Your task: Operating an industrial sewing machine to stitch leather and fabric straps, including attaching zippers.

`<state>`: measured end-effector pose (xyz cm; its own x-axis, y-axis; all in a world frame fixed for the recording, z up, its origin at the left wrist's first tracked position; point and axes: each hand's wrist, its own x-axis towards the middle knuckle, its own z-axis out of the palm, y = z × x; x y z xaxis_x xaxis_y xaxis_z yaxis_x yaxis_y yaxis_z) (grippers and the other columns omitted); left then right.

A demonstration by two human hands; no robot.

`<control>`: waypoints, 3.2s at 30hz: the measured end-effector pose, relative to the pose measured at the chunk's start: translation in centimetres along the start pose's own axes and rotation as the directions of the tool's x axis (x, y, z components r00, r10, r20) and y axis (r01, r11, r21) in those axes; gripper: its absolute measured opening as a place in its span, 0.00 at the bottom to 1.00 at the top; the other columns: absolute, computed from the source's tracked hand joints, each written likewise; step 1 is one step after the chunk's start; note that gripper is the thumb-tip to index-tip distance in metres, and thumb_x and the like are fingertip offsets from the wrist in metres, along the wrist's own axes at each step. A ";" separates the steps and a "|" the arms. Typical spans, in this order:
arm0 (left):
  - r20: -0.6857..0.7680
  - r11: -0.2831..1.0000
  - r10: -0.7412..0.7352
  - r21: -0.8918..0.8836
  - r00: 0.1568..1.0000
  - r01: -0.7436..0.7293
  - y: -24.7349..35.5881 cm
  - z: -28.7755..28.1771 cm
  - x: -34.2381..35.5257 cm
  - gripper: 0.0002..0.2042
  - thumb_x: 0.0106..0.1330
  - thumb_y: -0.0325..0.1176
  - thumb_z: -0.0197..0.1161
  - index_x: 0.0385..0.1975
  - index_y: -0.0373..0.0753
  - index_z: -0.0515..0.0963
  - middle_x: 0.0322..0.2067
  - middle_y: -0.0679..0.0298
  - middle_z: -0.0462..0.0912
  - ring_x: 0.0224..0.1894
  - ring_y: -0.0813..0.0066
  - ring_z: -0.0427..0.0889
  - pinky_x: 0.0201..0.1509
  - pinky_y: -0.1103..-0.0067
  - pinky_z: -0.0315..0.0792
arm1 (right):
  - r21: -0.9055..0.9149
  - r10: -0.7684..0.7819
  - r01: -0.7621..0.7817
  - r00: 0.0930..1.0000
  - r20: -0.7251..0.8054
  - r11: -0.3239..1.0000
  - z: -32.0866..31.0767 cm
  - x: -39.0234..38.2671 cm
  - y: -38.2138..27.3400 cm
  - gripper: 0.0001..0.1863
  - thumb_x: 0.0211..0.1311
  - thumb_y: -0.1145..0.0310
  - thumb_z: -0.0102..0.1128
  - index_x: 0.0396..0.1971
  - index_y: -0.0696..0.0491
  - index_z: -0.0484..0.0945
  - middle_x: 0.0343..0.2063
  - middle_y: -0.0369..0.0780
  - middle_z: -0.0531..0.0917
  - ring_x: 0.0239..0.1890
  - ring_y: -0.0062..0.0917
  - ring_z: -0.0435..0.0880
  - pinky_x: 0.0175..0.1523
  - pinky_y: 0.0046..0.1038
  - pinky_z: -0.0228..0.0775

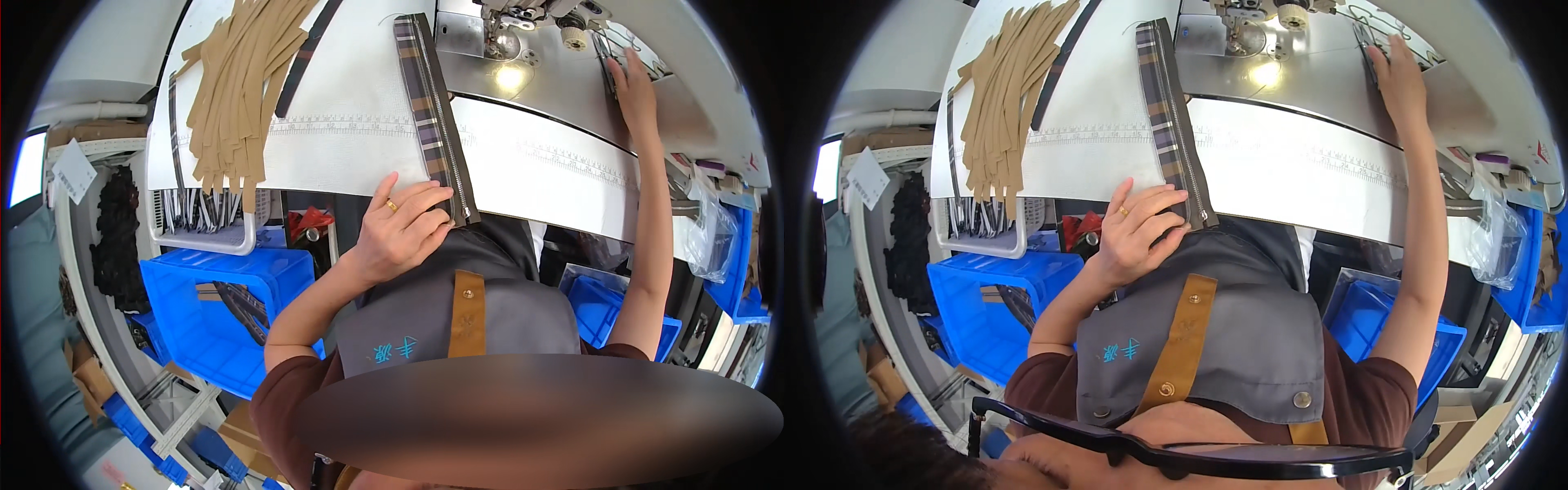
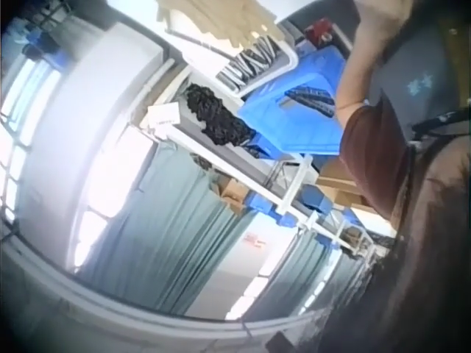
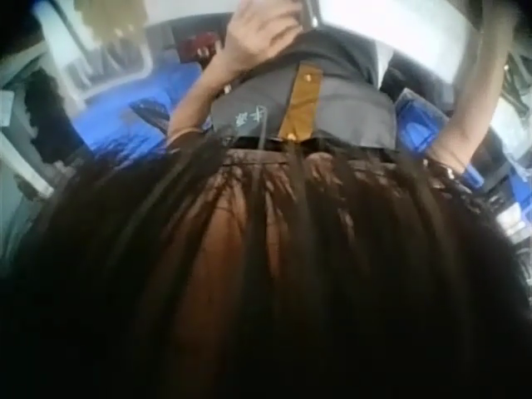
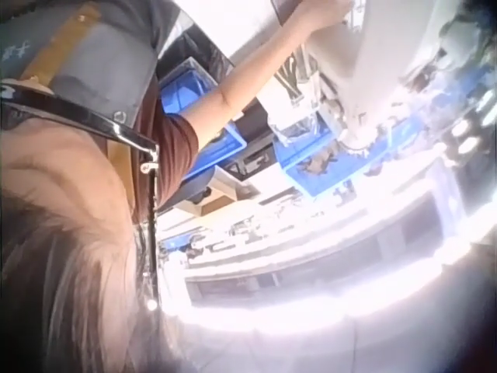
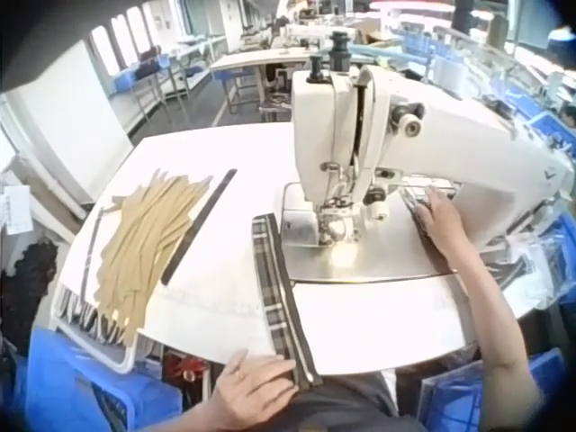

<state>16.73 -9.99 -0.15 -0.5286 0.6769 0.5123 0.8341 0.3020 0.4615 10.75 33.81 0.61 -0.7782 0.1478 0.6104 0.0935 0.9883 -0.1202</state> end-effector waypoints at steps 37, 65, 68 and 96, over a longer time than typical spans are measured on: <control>-0.067 0.999 0.007 -0.046 0.998 -0.010 -1.3 -0.4 2.3 0.14 0.48 0.19 0.69 0.37 0.31 0.79 0.40 0.59 0.79 0.39 0.62 0.80 0.41 0.73 0.75 | 0.579 -0.393 0.049 0.781 0.486 0.814 -8.3 -6.3 -19.6 0.17 0.55 0.69 0.64 0.46 0.51 0.78 0.26 0.39 0.76 0.25 0.33 0.79 0.29 0.32 0.71; -0.042 0.999 -0.007 0.039 0.999 0.009 -2.1 0.3 2.1 0.13 0.53 0.30 0.67 0.40 0.39 0.81 0.44 0.68 0.80 0.47 0.73 0.80 0.67 0.62 0.53 | 0.477 -0.476 0.265 0.782 0.402 0.838 -6.9 -5.2 -19.8 0.19 0.52 0.71 0.65 0.46 0.51 0.79 0.23 0.37 0.74 0.22 0.30 0.76 0.27 0.30 0.70; -0.023 0.999 -0.028 0.015 0.999 0.029 -2.2 0.3 2.0 0.15 0.52 0.29 0.67 0.41 0.39 0.81 0.45 0.68 0.80 0.47 0.73 0.80 0.68 0.62 0.53 | 0.500 -0.497 0.276 0.777 0.387 0.821 -6.4 -5.4 -19.8 0.18 0.52 0.70 0.65 0.45 0.51 0.78 0.24 0.37 0.74 0.22 0.30 0.78 0.27 0.31 0.71; 0.172 0.981 0.026 -0.195 0.985 0.008 -4.7 -1.8 7.6 0.06 0.57 0.29 0.66 0.30 0.34 0.78 0.29 0.60 0.79 0.28 0.62 0.78 0.30 0.78 0.71 | 0.585 -0.675 0.372 0.567 0.472 0.721 -6.8 -7.5 -20.1 0.36 0.41 0.63 0.69 0.58 0.50 0.71 0.20 0.35 0.77 0.21 0.31 0.77 0.32 0.30 0.70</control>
<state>8.52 -7.45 2.90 -0.4716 0.7900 0.3916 0.7828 0.1707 0.5984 18.88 13.08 3.78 -0.7975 -0.6005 0.0577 -0.5849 0.7463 -0.3177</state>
